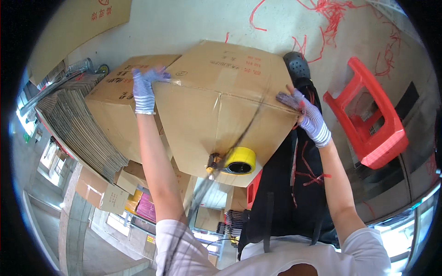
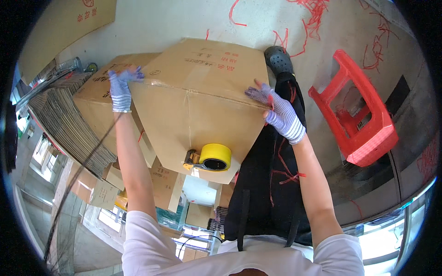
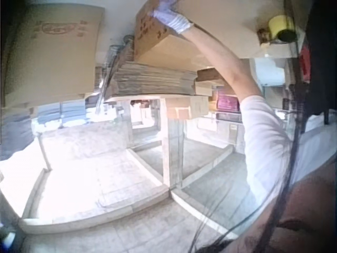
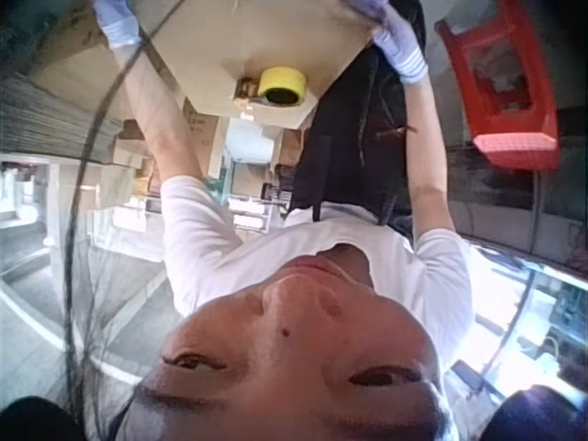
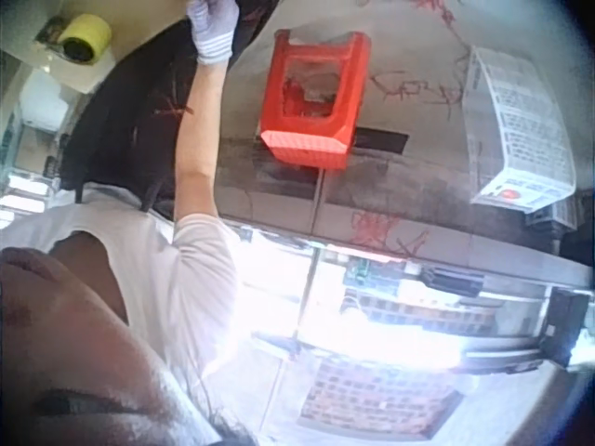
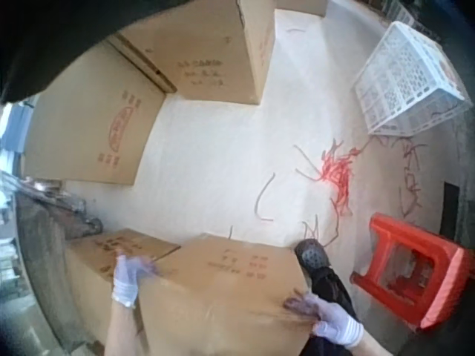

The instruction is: The person places flat, decorative items into clear plastic bags and then stacks them into a cardboard box. After filling the box, the person closes the flaps and seals the box using a handheld tape dispenser.

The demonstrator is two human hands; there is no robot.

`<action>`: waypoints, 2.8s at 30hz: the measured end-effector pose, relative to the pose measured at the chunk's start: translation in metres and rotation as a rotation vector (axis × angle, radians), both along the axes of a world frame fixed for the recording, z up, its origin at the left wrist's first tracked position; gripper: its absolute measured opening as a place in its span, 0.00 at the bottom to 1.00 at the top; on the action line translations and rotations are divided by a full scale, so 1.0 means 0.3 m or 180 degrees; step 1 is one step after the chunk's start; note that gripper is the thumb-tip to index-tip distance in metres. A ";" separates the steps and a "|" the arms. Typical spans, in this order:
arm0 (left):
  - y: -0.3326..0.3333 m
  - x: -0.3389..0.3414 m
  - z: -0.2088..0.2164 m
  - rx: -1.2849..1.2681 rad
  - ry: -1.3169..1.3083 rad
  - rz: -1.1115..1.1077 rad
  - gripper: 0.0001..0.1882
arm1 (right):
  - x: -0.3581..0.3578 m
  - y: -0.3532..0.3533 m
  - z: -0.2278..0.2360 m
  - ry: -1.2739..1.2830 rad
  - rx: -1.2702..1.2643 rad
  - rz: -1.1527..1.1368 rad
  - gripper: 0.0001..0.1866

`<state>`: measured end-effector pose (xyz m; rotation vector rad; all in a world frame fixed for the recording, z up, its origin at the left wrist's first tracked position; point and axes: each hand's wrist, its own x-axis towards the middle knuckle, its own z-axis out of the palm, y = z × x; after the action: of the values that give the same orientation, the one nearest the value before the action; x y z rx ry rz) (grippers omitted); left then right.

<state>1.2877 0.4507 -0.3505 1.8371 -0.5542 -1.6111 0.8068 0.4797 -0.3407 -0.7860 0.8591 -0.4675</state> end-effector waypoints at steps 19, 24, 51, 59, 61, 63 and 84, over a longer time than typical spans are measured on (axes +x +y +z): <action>0.089 -0.293 0.075 -0.1804 -0.3483 -0.2902 0.11 | 0.310 -0.023 0.098 0.2908 -0.1726 0.1438 0.26; 0.048 -0.169 0.034 -0.1017 -0.3347 -0.2172 0.13 | -0.252 0.215 0.093 0.3141 -0.0176 0.2460 0.28; 0.541 0.076 -0.021 0.0521 -0.1587 0.1876 0.33 | 0.096 0.284 -0.273 -0.0431 0.3400 -0.2235 0.25; 1.232 -0.321 0.301 0.0889 -0.1333 0.3123 0.27 | 0.418 -0.197 0.172 0.1163 -0.0570 0.0115 0.12; 1.344 -0.452 0.335 0.0895 -0.1123 0.3563 0.25 | 0.503 -0.121 0.359 0.0847 -0.1887 0.1102 0.12; 1.385 -0.539 0.339 0.1283 -0.1119 0.3612 0.21 | 0.592 0.042 0.480 0.0057 -0.1918 0.2289 0.12; 1.251 -0.375 0.443 0.0384 0.0446 0.1760 0.13 | 0.632 0.500 0.382 0.0695 -0.2378 0.4704 0.26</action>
<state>1.1751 0.8260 -0.2176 1.7411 0.1155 -1.3925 0.9964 0.6298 -0.2261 -1.9133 0.0823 0.6855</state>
